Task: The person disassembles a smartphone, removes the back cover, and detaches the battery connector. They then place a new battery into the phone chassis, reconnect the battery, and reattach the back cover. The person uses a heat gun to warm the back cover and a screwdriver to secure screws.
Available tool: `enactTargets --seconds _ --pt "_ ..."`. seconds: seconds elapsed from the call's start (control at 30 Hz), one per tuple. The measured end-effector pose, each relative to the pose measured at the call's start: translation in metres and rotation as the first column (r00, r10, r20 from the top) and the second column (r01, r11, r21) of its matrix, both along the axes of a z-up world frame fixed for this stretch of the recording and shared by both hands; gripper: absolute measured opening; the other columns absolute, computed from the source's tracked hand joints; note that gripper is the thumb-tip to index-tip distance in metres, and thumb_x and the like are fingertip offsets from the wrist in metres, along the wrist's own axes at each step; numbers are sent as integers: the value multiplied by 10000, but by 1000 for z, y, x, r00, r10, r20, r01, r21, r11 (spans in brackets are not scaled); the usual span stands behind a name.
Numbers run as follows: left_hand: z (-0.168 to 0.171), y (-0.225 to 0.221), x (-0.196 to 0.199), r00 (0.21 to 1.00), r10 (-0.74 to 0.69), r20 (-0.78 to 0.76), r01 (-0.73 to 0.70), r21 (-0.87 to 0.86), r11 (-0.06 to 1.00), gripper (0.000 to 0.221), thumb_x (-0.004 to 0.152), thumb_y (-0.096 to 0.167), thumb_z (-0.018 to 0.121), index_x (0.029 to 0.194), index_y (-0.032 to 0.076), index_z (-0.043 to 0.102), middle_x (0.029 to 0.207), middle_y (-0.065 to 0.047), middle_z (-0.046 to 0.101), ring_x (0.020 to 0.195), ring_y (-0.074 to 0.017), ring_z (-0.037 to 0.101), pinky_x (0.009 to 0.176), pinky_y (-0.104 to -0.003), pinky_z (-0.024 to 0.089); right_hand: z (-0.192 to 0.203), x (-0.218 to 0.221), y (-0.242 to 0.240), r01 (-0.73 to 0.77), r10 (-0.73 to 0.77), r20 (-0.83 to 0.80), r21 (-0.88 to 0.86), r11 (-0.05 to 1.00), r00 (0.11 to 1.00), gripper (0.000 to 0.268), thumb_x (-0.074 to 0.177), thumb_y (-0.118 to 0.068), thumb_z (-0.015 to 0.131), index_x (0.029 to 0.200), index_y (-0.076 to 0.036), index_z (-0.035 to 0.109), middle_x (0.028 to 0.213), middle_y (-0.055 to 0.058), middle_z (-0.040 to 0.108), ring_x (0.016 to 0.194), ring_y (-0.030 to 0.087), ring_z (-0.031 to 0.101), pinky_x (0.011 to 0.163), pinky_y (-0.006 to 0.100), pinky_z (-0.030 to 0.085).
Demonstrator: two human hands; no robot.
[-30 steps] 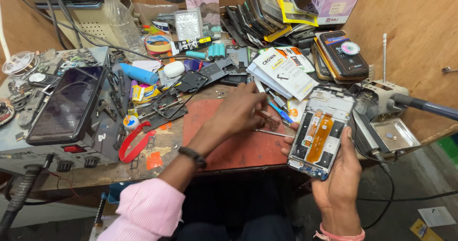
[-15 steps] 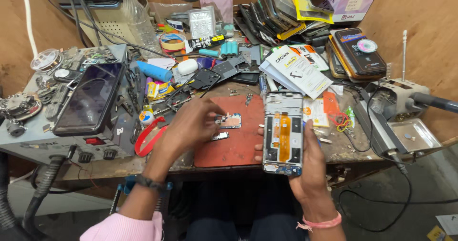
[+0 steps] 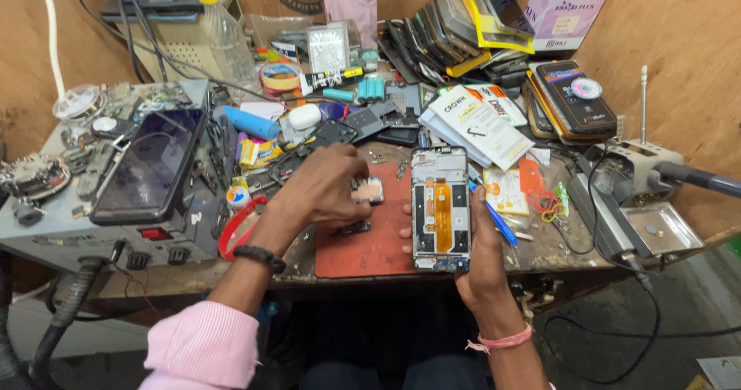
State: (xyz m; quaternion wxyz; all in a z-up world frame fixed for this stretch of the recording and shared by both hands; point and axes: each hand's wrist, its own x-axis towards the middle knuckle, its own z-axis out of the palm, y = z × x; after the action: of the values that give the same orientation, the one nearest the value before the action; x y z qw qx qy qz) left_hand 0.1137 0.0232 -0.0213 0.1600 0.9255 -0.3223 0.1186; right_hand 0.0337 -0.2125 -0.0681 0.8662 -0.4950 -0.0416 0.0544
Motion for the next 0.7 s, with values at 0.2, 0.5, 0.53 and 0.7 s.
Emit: enactTargets --seconds 0.2,0.5,0.53,0.7 --pt "23 -8 -17 960 -12 281 140 -442 886 419 727 243 808 1074 23 723 1033 -154 656 970 -323 652 869 -421 548 -6 3 6 -59 57 57 35 998 997 624 1013 -563 312 1408 -119 499 1075 202 727 785 305 751 648 457 651" --pt "30 -36 -26 924 -62 378 194 -321 927 468 768 199 832 1179 29 687 1030 -127 637 966 -301 613 898 -419 520 -29 7 13 -152 154 -23 75 986 988 719 1043 -602 291 1293 -5 602 1010 198 739 792 307 774 692 443 663" --pt "30 -34 -25 913 -58 405 196 -308 931 471 766 193 829 1181 28 682 1045 -130 634 981 -305 613 905 -421 519 -28 7 12 -168 169 -2 52 984 986 742 1047 -616 280 1292 1 612 1002 212 745 779 306 775 694 432 661" --pt "35 -26 -26 873 -88 479 216 -219 952 476 776 181 820 1198 21 669 1097 -136 627 1021 -322 603 923 -431 510 -24 4 12 -145 145 0 51 988 989 734 1015 -607 284 1279 3 594 1062 184 751 775 292 769 701 427 662"
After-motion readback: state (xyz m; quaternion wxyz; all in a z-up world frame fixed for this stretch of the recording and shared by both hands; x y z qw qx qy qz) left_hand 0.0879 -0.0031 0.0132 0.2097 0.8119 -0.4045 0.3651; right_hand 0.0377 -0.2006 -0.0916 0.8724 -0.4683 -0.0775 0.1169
